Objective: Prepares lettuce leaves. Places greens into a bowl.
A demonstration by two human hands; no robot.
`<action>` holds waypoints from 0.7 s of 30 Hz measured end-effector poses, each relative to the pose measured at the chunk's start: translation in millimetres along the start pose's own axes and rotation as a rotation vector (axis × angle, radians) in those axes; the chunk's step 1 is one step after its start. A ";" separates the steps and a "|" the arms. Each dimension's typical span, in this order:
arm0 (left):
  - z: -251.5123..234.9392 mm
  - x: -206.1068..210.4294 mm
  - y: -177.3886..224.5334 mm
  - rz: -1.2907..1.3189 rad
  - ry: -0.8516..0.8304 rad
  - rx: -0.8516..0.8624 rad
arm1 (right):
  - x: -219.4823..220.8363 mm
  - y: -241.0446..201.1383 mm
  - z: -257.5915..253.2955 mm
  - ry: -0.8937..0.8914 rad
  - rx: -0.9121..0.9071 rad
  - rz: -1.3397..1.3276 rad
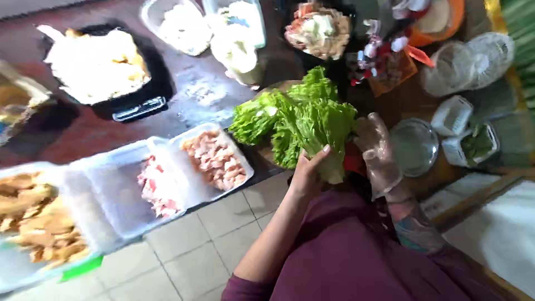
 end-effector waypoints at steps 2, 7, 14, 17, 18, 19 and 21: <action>-13.6 34.3 -24.8 -0.113 -0.138 -0.090 | -32.7 17.6 17.3 0.130 0.226 -0.084; -53.8 106.5 -127.8 -0.258 -0.300 -0.193 | -125.0 64.8 50.0 0.592 0.562 -0.355; -98.5 133.4 -234.2 -0.398 0.009 -0.225 | -245.3 118.2 58.8 0.881 0.787 -0.163; -113.8 119.8 -265.4 -0.306 -0.052 -0.282 | -270.2 110.8 25.5 0.742 0.898 -0.139; -121.8 110.6 -282.8 -0.255 -0.082 -0.317 | -275.1 102.2 17.9 0.707 0.915 -0.180; -132.0 97.8 -306.2 -0.176 -0.113 -0.356 | -276.7 86.5 14.7 0.700 0.928 -0.196; -143.2 90.5 -344.3 -0.071 -0.137 -0.452 | -274.6 59.4 21.2 0.706 0.928 -0.159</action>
Point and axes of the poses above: each hand's wrist, its own z-axis away from the middle knuckle, its own x-axis out of the palm, y = z × x, the point moved 3 cm from there along -z, towards the middle knuckle, and after that the axes turned 10 degrees about x, right-handed, at the moved point
